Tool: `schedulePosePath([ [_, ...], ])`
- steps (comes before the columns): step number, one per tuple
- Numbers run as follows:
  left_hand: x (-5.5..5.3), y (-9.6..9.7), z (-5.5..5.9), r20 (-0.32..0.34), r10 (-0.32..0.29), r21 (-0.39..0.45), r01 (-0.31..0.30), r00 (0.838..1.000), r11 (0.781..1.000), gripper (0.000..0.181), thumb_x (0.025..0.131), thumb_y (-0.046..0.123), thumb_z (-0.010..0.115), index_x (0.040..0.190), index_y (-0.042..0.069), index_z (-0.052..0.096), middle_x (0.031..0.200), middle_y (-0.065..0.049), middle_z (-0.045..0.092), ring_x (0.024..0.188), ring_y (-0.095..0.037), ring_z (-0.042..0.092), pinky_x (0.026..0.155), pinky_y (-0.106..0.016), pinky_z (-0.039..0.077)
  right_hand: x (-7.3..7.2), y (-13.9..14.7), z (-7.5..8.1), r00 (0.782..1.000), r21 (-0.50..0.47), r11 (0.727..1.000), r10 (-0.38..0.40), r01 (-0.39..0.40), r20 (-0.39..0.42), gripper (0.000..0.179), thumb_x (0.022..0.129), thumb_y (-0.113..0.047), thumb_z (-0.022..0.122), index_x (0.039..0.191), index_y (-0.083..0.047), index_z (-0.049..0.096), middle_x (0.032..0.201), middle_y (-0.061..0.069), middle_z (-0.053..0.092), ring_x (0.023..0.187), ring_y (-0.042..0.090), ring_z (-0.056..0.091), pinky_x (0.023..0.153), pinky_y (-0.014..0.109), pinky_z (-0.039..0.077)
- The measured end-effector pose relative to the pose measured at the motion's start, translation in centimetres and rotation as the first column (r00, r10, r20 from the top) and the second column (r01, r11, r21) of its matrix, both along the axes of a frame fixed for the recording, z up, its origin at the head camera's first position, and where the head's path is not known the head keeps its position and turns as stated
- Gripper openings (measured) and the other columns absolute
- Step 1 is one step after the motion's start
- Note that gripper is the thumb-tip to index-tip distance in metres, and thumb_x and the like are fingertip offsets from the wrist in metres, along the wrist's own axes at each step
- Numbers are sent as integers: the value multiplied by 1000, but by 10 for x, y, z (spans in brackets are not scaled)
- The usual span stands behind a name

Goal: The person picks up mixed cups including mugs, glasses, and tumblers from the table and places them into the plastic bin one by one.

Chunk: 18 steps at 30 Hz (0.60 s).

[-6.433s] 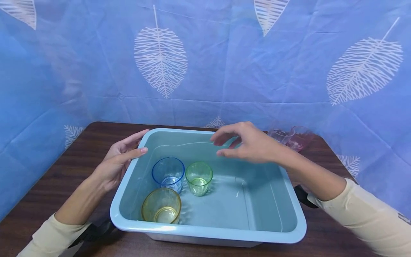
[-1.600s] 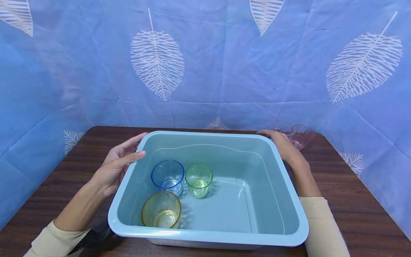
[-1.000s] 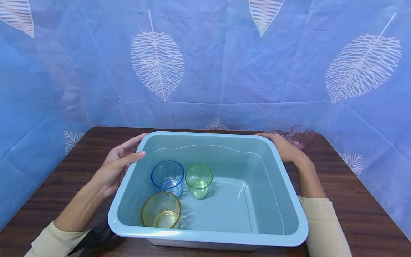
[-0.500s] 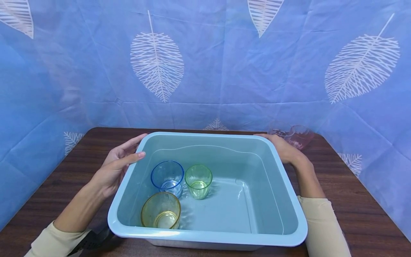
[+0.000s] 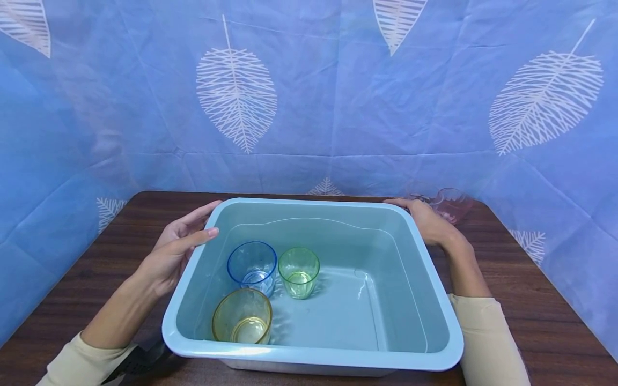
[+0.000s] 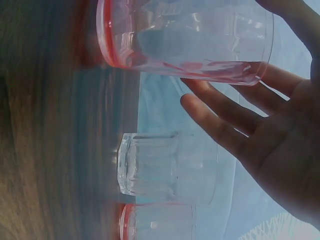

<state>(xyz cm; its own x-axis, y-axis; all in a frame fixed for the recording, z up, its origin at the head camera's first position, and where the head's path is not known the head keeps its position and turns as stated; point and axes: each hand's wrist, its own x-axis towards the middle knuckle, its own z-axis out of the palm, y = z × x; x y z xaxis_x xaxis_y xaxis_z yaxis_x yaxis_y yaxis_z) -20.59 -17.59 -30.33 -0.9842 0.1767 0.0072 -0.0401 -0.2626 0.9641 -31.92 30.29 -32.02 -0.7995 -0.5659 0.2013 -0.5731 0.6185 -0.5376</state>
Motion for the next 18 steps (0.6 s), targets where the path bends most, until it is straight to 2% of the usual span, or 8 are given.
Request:
schedulePosePath([
  [2, 0, 0, 0, 1, 0, 0, 0, 1000, 1000, 64, 100, -2, 61, 159, 6, 38, 121, -10, 56, 90, -11, 74, 76, -30, 65, 2, 0, 3, 997, 8, 999, -47, 47, 56, 55, 95, -6, 64, 147, 5, 52, 91, 1, 68, 68, 0, 52, 65, 24, 45],
  [3, 0, 0, 0, 2, 0, 1, 0, 1000, 1000, 64, 100, -2, 62, 159, 6, 38, 121, -10, 56, 90, -11, 74, 76, -30, 65, 2, 0, 4, 995, 9, 998, -62, 62, 73, 56, 95, -7, 64, 148, 6, 51, 77, 2, 62, 60, 0, 46, 60, 24, 44],
  [4, 0, 0, 0, 2, 0, -2, 0, 1000, 1000, 64, 100, -1, 62, 159, 6, 38, 121, -10, 56, 90, -11, 74, 76, -30, 65, 3, 1, 5, 993, 5, 997, -76, 76, 89, 57, 95, -8, 65, 148, 6, 50, 67, -2, 53, 53, 0, 39, 56, 24, 43],
  [5, 1, 0, 0, 1, -1, -4, 1, 1000, 1000, 64, 100, -1, 62, 159, 6, 38, 121, -10, 56, 90, -12, 74, 76, -30, 65, 4, 2, 6, 990, -2, 996, -88, 89, 108, 58, 94, -9, 66, 149, 5, 50, 60, -8, 43, 47, 4, 31, 51, 25, 41],
  [7, 1, 0, 1, 2, 1, -9, -1, 1000, 1000, 64, 100, -1, 62, 159, 5, 38, 121, -10, 57, 90, -12, 75, 75, -30, 65, 5, 3, 8, 987, -16, 994, -104, 107, 126, 59, 94, -12, 67, 149, 3, 50, 54, -10, 35, 44, 3, 25, 44, 26, 38],
  [9, 2, 0, 1, 4, 6, -13, -5, 1000, 1000, 64, 100, 0, 62, 159, 5, 38, 122, -9, 58, 91, -12, 75, 75, -30, 65, 5, 4, 9, 986, -9, 993, -113, 114, 119, 58, 96, -14, 67, 149, 2, 51, 51, -12, 32, 43, 2, 25, 42, 26, 37],
  [15, 1, 1, 1, 6, 17, -8, -17, 1000, 1000, 62, 100, 0, 62, 157, 5, 38, 121, -7, 63, 92, -12, 74, 74, -29, 65, 6, 5, 12, 985, -4, 993, -118, 119, 124, 60, 96, -17, 68, 151, 1, 50, 51, -9, 37, 42, 3, 27, 44, 27, 40],
  [18, 1, 2, 0, 9, 14, -1, -14, 1000, 1000, 62, 100, 0, 62, 157, 4, 37, 120, -7, 64, 91, -12, 74, 73, -29, 65, 7, 6, 14, 984, 0, 991, -133, 134, 115, 62, 94, -18, 71, 150, 0, 50, 68, -2, 57, 43, 4, 29, 49, 27, 42],
])
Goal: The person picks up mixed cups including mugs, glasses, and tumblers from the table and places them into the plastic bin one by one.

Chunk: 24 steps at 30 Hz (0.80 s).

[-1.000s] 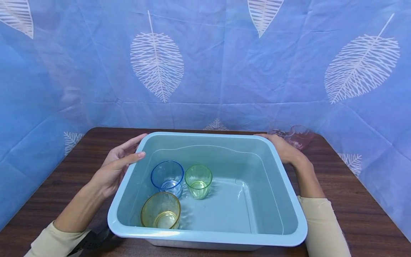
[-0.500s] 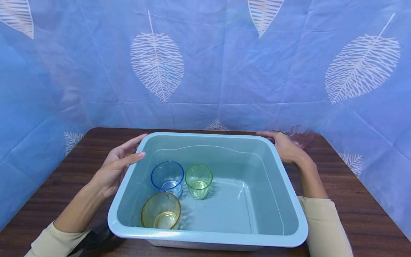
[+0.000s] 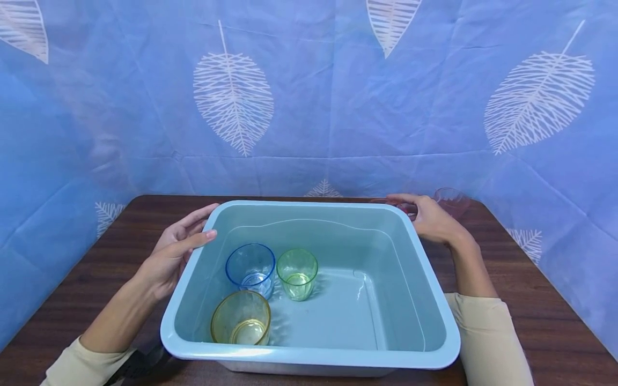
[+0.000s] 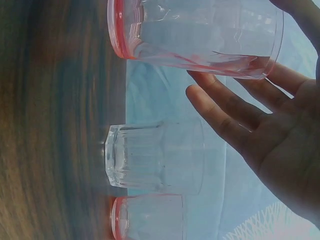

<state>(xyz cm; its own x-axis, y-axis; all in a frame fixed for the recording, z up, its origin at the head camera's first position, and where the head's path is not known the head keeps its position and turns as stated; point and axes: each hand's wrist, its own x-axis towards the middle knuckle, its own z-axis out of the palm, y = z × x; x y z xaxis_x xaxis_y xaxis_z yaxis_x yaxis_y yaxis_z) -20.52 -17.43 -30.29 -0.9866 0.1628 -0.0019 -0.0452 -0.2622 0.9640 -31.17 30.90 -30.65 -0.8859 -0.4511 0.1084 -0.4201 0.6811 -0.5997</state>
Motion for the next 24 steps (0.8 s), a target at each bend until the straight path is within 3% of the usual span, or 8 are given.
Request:
schedulePosePath([
  [1, 0, 0, 0, 1, -1, 2, 1, 1000, 1000, 62, 101, 0, 62, 157, 4, 37, 120, -8, 64, 90, -12, 74, 73, -28, 65, 0, 1, 1, 1000, 4, 1000, -7, 7, -5, 63, 94, -18, 72, 150, 0, 51, 68, 1, 58, 42, 5, 30, 49, 27, 43],
  [3, 0, 0, -1, 1, -4, 5, 4, 1000, 1000, 62, 100, 0, 62, 157, 5, 38, 121, -8, 64, 91, -12, 74, 73, -29, 65, 1, 2, 2, 1000, -1, 1000, -22, 22, -10, 65, 92, -17, 74, 150, -1, 51, 92, 11, 69, 47, 6, 39, 53, 27, 45],
  [8, 0, 0, -1, -7, -13, 10, 13, 1000, 1000, 63, 100, -1, 61, 158, 5, 37, 125, -9, 62, 94, -13, 75, 74, -29, 65, 4, 9, 6, 997, -28, 998, -63, 62, -37, 70, 86, -12, 79, 150, 0, 52, 126, 22, 66, 74, 2, 57, 58, 25, 49],
  [15, -1, 0, -1, -13, -14, 6, 14, 1000, 1000, 63, 101, -1, 61, 158, 5, 37, 126, -9, 61, 95, -12, 74, 75, -29, 65, 6, 15, 6, 997, -187, 981, -63, 54, -42, 69, 87, -4, 79, 149, 3, 51, 121, -10, 69, 99, -2, 66, 74, 18, 58],
  [20, 0, 0, -1, -11, -11, 1, 11, 1000, 1000, 63, 101, 0, 61, 159, 4, 36, 126, -9, 61, 96, -12, 74, 75, -29, 65, 7, 17, 5, 1000, -333, 943, 1, -5, -12, 68, 89, 8, 73, 152, -2, 50, 125, -14, 69, 109, 0, 66, 84, 15, 58],
  [24, 1, 0, -2, -8, -5, -5, 5, 1000, 1000, 63, 101, 0, 61, 158, 5, 37, 127, -9, 60, 96, -12, 74, 75, -29, 65, 8, 18, 5, 995, -485, 871, 101, -76, 24, 67, 91, 17, 65, 152, -5, 50, 135, -4, 67, 115, 8, 68, 88, 19, 60],
])
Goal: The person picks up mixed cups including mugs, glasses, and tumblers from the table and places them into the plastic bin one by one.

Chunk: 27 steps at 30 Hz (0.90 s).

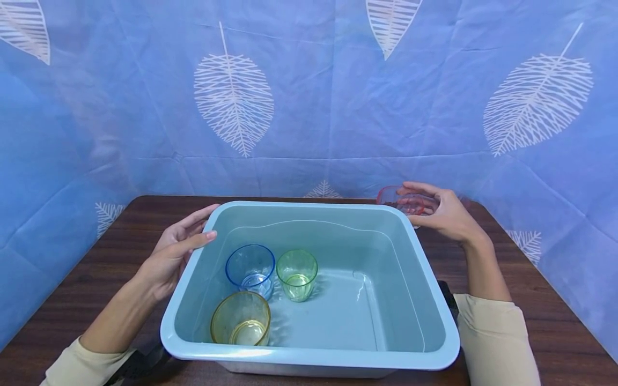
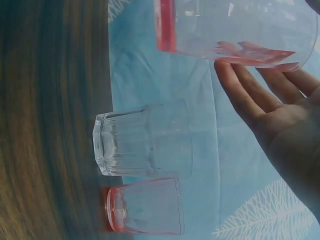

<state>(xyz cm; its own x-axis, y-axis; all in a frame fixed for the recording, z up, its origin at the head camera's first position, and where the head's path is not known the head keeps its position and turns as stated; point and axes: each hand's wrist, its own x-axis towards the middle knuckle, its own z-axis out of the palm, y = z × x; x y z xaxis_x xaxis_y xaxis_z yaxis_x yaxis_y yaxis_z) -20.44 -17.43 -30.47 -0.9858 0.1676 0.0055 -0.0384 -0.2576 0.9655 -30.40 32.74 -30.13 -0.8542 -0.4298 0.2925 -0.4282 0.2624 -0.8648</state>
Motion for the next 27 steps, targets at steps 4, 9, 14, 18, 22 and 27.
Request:
schedulePosePath([
  [4, 1, 0, 0, -2, -1, 0, 1, 1000, 1000, 63, 101, 0, 61, 159, 5, 36, 127, -9, 60, 96, -13, 74, 75, -30, 65, 0, 1, 1, 995, -118, 989, 95, -93, 19, 68, 91, 23, 59, 153, -3, 48, 140, 3, 64, 118, 15, 68, 90, 21, 60],
  [9, 1, 0, 0, -10, -1, -5, 1, 1000, 1000, 62, 101, 0, 61, 158, 5, 37, 123, -9, 61, 93, -13, 75, 74, -30, 65, 0, 2, 4, 989, -184, 973, 146, -142, 7, 70, 89, 27, 56, 154, 1, 45, 141, 6, 63, 120, 18, 67, 92, 24, 60],
  [14, 1, 0, 0, -22, 0, -16, -1, 1000, 1000, 63, 101, 0, 61, 159, 3, 37, 118, -9, 59, 89, -10, 74, 72, -29, 65, 2, 4, 6, 989, -226, 963, 148, -146, -5, 71, 88, 29, 56, 153, 2, 45, 142, 9, 63, 121, 19, 67, 94, 27, 60],
  [18, 1, 0, -1, -22, -1, -11, 1, 1000, 1000, 63, 101, -1, 61, 159, 3, 38, 116, -8, 57, 88, -9, 74, 72, -28, 65, 4, 5, 7, 991, -237, 963, 131, -128, -6, 72, 87, 29, 56, 153, 1, 46, 141, 7, 64, 122, 17, 66, 88, 24, 62],
  [22, 1, 0, 0, -16, 1, -5, -1, 1000, 1000, 62, 101, -1, 61, 158, 4, 39, 116, -8, 56, 88, -10, 75, 72, -28, 65, 4, 5, 9, 994, -238, 965, 110, -112, -25, 70, 88, 28, 57, 152, 2, 48, 139, 5, 66, 121, 16, 67, 91, 23, 61],
  [27, 1, 0, 0, -16, 5, -5, -5, 1000, 1000, 63, 101, -1, 61, 159, 3, 37, 115, -8, 56, 88, -10, 75, 72, -28, 65, 0, 6, 8, 987, -291, 944, 132, -153, -88, 63, 90, 29, 52, 150, 7, 48, 139, 9, 66, 120, 18, 68, 96, 23, 59],
])
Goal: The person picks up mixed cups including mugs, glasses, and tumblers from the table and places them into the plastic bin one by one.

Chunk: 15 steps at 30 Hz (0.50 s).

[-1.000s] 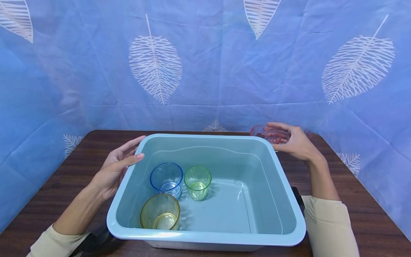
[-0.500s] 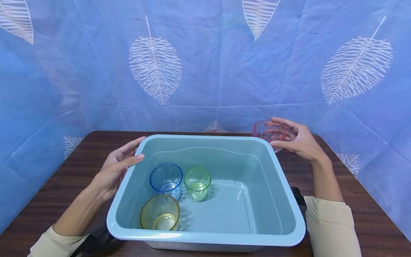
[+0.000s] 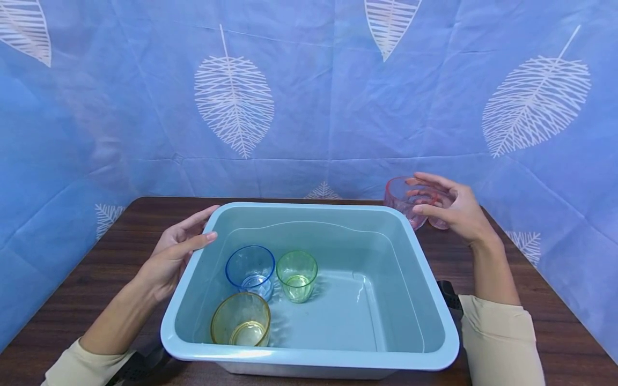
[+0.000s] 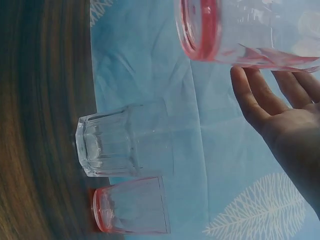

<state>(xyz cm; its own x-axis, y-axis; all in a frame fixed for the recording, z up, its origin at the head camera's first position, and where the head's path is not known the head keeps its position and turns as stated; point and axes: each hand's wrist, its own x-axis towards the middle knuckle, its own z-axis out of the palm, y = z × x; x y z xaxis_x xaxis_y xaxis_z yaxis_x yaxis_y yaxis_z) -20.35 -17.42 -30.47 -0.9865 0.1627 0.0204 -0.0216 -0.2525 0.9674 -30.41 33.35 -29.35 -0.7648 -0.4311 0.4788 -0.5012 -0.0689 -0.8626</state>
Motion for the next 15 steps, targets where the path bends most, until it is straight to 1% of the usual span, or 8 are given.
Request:
schedulePosePath([
  [3, 0, 0, 0, 0, -1, 0, 1, 1000, 1000, 63, 101, -1, 61, 159, 3, 37, 114, -8, 56, 88, -9, 74, 72, -28, 65, -1, 2, 0, 999, -45, 998, 31, -31, -7, 61, 92, 27, 48, 150, 7, 47, 140, 10, 65, 119, 19, 68, 79, 25, 64],
  [6, 0, 0, 0, 0, -4, 4, 4, 1000, 1000, 63, 100, -1, 61, 159, 4, 38, 114, -8, 55, 88, -9, 74, 73, -28, 65, 0, 3, 2, 999, -61, 997, 43, -42, 6, 60, 94, 26, 46, 151, 6, 47, 141, 9, 65, 120, 18, 68, 63, 27, 65],
  [7, 0, 0, 0, 0, -4, 4, 4, 1000, 1000, 63, 100, -1, 61, 159, 4, 38, 115, -8, 56, 88, -9, 74, 73, -28, 65, 0, 3, 2, 999, -63, 997, 45, -45, 10, 60, 94, 25, 45, 151, 6, 47, 142, 9, 64, 121, 19, 68, 59, 29, 65],
  [12, 0, -1, 0, 2, 3, -8, -3, 1000, 1000, 62, 101, 0, 62, 158, 4, 39, 117, -8, 60, 88, -10, 75, 72, -28, 65, 4, 2, 5, 1000, -34, 999, 1, 0, 29, 61, 95, 24, 46, 151, 2, 49, 140, 5, 66, 120, 16, 68, 52, 27, 62],
  [14, 0, -1, 0, 0, 5, -14, -5, 1000, 1000, 62, 101, 0, 62, 158, 4, 39, 117, -9, 61, 89, -11, 75, 73, -29, 65, 4, 2, 5, 999, -32, 999, -5, 6, 34, 60, 95, 23, 46, 151, 1, 50, 140, 4, 66, 119, 16, 68, 51, 26, 61],
  [15, 0, 0, 0, -1, 6, -17, -6, 1000, 1000, 61, 101, 0, 62, 157, 4, 39, 118, -9, 62, 89, -11, 75, 73, -29, 65, 4, 2, 5, 999, -36, 999, -2, 3, 33, 60, 95, 23, 46, 151, 1, 49, 140, 5, 66, 119, 16, 68, 54, 26, 62],
])
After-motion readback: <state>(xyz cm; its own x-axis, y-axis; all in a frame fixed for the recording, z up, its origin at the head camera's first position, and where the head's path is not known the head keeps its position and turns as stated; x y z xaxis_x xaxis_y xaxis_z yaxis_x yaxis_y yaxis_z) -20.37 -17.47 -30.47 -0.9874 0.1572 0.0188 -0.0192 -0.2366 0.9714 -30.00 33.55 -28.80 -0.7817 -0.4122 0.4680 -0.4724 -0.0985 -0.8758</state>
